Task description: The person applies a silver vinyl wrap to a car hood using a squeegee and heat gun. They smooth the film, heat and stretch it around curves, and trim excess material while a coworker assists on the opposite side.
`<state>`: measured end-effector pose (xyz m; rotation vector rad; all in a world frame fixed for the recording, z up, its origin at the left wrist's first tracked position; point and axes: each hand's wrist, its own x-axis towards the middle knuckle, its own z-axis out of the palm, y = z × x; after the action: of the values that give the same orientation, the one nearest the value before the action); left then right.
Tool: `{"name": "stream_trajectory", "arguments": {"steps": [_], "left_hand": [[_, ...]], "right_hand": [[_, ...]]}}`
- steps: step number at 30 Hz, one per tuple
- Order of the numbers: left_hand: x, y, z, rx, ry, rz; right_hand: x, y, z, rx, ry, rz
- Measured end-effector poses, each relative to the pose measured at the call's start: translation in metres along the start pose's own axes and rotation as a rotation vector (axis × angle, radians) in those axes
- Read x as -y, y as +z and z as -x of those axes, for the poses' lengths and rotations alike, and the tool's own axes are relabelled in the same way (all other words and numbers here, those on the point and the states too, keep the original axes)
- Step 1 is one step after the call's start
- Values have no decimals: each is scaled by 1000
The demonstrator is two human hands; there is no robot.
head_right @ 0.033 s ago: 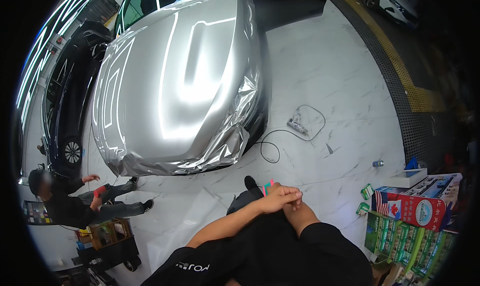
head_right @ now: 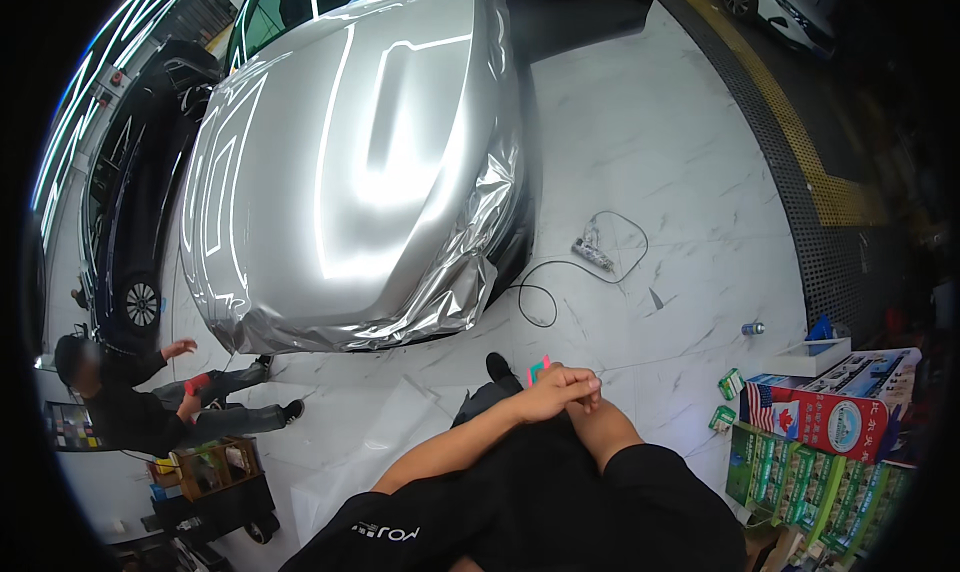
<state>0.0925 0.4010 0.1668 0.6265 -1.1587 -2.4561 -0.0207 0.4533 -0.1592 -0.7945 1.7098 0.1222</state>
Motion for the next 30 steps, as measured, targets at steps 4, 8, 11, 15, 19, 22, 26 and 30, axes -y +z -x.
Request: {"name": "stream_trajectory", "arguments": {"steps": [4, 8, 11, 15, 19, 22, 26, 30], "left_hand": [[29, -68, -31, -192, -29, 1], [73, -163, 1, -618, -139, -116], [99, -199, -13, -868, -224, -267], [58, -189, -58, -883, -265, 12], [64, -182, -103, -1038, -225, 399], [86, -180, -140, -1295, -249, 461], [153, -187, -184, -1512, -259, 486], [225, -155, -182, -1419, -555, 543]], "right_hand": [[-16, -82, -70, -73, 21, -431], [79, -104, -8, -4, -82, -626], [117, -130, 45, 96, -272, -665], [146, -148, 65, 195, -439, -509], [144, -162, 28, 247, -597, -112], [142, -206, 10, 422, -776, 238], [135, -277, -46, 747, -491, 195], [59, -317, -212, 129, -568, 342]]}}
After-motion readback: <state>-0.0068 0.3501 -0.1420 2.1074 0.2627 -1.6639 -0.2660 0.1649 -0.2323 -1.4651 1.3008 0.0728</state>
